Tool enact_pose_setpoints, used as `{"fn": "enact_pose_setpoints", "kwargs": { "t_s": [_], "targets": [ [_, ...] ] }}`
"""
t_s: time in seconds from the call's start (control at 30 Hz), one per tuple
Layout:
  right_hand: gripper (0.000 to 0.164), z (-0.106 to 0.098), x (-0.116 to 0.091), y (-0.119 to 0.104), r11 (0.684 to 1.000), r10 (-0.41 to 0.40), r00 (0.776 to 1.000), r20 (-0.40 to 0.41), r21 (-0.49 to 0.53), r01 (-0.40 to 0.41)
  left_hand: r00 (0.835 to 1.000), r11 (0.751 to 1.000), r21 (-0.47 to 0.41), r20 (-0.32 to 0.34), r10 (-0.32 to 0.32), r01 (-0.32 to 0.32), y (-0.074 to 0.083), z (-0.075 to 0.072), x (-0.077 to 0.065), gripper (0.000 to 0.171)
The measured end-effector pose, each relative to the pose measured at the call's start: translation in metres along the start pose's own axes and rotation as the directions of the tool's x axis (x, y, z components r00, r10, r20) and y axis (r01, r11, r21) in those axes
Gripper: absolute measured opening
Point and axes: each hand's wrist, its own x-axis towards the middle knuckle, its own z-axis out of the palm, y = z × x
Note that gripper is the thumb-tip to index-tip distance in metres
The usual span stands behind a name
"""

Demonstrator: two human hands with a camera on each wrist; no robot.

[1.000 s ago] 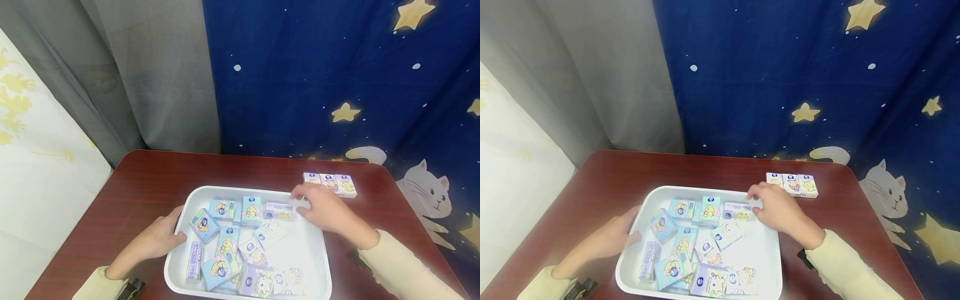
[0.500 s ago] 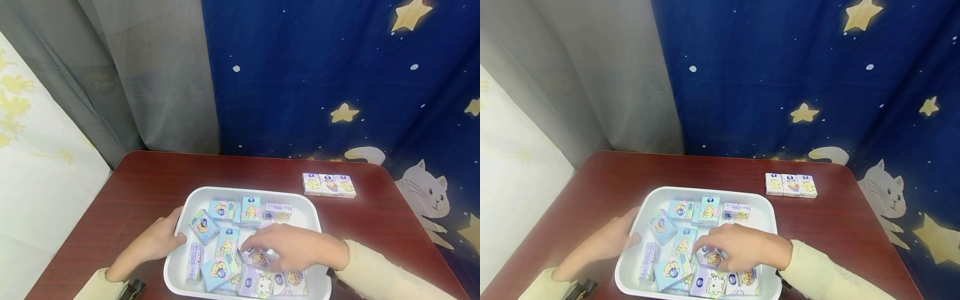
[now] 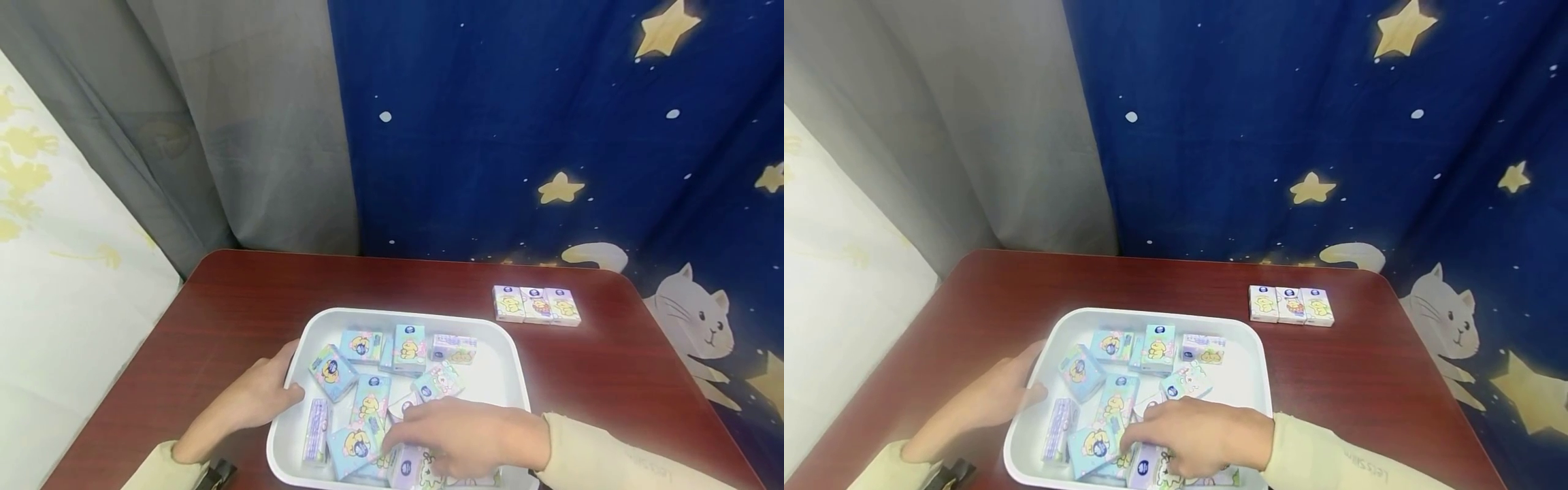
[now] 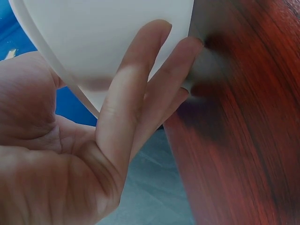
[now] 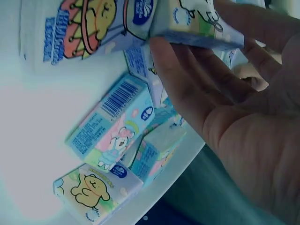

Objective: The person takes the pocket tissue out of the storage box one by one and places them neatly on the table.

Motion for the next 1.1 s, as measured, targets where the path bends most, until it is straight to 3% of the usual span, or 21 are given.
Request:
{"fn": "enact_pose_setpoints", "kwargs": {
  "t_s": [0.3,0.57,0.77,1.1],
  "targets": [
    [0.053,0.006,0.0,-0.001,0.995,0.02,0.998,-0.058,-0.094,-0.025,1.0,1.0,-0.009,-0.002,0.004,-0.004,-0.002,0.0,-0.001,0.083],
    [0.051,0.0,-0.008,0.005,0.999,0.032,0.996,-0.085,0.026,-0.03,1.0,1.0,-0.015,-0.002,0.006,-0.006,-0.002,0.0,0.0,0.083],
    [0.052,-0.002,-0.013,0.012,0.999,0.043,0.991,-0.126,0.031,-0.04,1.0,1.0,-0.017,0.001,0.0,0.0,-0.001,0.001,-0.001,0.083],
    [0.053,-0.021,-0.027,0.023,0.988,0.097,0.965,-0.245,0.144,-0.063,1.0,0.999,-0.029,0.004,0.016,-0.016,-0.002,0.0,0.0,0.083]
  ]
}}
